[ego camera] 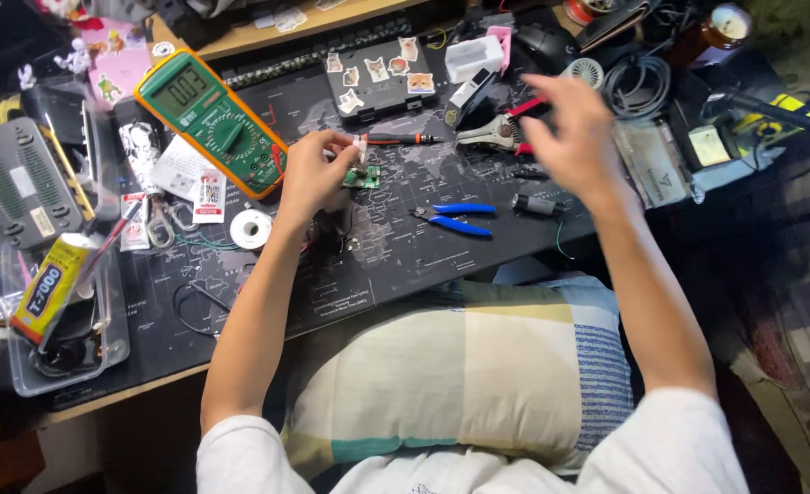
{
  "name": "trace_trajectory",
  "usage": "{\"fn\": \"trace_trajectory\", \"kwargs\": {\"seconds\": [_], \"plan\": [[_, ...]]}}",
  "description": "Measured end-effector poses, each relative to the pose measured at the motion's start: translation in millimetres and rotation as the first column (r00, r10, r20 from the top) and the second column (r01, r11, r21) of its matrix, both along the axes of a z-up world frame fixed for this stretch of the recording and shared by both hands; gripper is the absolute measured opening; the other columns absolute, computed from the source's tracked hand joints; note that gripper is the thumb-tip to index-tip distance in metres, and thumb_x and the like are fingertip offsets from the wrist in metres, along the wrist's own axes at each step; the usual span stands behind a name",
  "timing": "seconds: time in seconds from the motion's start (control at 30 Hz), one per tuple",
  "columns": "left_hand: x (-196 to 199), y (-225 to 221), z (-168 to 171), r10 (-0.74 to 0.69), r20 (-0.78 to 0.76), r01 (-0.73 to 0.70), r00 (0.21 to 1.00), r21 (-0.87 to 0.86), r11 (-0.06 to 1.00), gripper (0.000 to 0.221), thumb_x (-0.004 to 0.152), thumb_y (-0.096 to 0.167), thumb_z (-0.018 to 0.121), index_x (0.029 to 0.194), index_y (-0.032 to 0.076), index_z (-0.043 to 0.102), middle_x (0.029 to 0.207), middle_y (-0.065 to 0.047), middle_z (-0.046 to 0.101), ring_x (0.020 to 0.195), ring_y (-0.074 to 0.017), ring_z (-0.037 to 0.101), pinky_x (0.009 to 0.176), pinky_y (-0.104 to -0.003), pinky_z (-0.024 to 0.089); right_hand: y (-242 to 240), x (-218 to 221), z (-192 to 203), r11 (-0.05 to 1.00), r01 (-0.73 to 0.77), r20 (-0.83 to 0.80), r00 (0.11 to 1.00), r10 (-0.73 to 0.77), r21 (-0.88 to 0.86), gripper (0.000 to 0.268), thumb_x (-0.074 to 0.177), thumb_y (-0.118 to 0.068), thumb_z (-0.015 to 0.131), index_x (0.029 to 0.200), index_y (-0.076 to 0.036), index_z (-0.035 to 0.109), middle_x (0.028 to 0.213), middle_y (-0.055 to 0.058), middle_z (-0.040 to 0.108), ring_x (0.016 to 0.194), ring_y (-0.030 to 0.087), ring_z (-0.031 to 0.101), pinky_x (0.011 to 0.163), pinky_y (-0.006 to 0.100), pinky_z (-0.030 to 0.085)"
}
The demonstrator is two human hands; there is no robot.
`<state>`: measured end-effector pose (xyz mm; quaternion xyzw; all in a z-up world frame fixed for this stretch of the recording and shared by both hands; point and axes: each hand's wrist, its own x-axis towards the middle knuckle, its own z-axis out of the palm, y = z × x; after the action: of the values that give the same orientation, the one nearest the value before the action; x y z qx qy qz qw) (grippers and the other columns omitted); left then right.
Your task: Repairing a circuit board by testing components with a multimeter and soldering connections
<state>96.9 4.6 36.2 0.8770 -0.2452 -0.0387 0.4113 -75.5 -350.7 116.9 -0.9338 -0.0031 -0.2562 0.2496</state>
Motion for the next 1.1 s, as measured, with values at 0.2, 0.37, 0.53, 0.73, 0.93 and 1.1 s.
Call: {"fn": "trace_trajectory", "kwargs": {"seconds": [0.2,0.37,0.53,0.73,0.93,1.1], "plan": [[-4,3,11,-0.092,-0.143,0.079,0.986,-0.092,0.993,0.009,0.105,0.023,0.076,0.101,0.015,0.077,0.093,0.003,0.080,0.078,-0.0099,0.064,0.073,-0.031,0.051,4,105,-38,0.838,-0.248,-0.252,0.958,0.138,-0.486,0.050,0.091,-0.017,0.085,0.139,-0.018,0.073,0.139,0.005,0.071,0.116,0.036,0.053,0.095,0.051,0.050],[0,7,4,-0.113,-0.089,0.103,0.990,-0.109,0.989,0.008,0.104,0.025,0.077,0.101,0.018,0.074,0.090,0.004,0.078,0.084,-0.0122,0.067,0.081,-0.033,0.050,20,131,-38,0.629,-0.205,-0.152,0.979,0.138,-0.750,0.035,0.092,-0.044,0.087,0.114,-0.020,0.073,0.108,0.001,0.082,0.110,0.034,0.062,0.093,0.049,0.042],[-4,7,13,-0.164,-0.006,0.161,0.986,-0.149,0.976,0.010,0.102,0.026,0.077,0.101,0.017,0.076,0.097,0.005,0.080,0.085,-0.0144,0.069,0.088,-0.036,0.049,76,135,-23,0.789,-0.424,-0.073,0.895,0.440,-0.444,0.046,0.097,0.005,0.078,0.137,-0.017,0.070,0.130,0.014,0.069,0.125,0.037,0.057,0.105,0.049,0.058],[-8,6,17,-0.152,-0.007,0.147,0.988,-0.221,0.964,0.015,0.101,0.031,0.080,0.104,0.016,0.081,0.104,0.006,0.085,0.094,-0.0119,0.077,0.097,-0.033,0.050,108,138,-40,0.784,-0.523,-0.033,0.838,0.545,-0.333,0.040,0.096,0.015,0.075,0.128,-0.010,0.071,0.126,0.014,0.061,0.124,0.037,0.052,0.098,0.051,0.063],[-6,5,20,-0.115,-0.054,0.097,0.992,-0.270,0.958,0.015,0.098,0.028,0.083,0.101,0.014,0.086,0.099,0.003,0.087,0.089,-0.0094,0.078,0.087,-0.029,0.056,119,135,-45,0.750,-0.491,0.021,0.831,0.557,-0.444,0.046,0.090,0.018,0.065,0.126,-0.011,0.071,0.124,0.014,0.059,0.122,0.037,0.056,0.104,0.052,0.054],[-6,6,22,-0.105,-0.049,0.089,0.993,-0.259,0.962,0.013,0.099,0.026,0.082,0.095,0.014,0.085,0.094,0.005,0.086,0.086,-0.0085,0.078,0.084,-0.029,0.057,121,135,-45,0.751,-0.511,0.040,0.815,0.578,-0.418,0.043,0.094,0.019,0.064,0.126,-0.009,0.069,0.123,0.016,0.060,0.118,0.037,0.055,0.102,0.053,0.053]]}}
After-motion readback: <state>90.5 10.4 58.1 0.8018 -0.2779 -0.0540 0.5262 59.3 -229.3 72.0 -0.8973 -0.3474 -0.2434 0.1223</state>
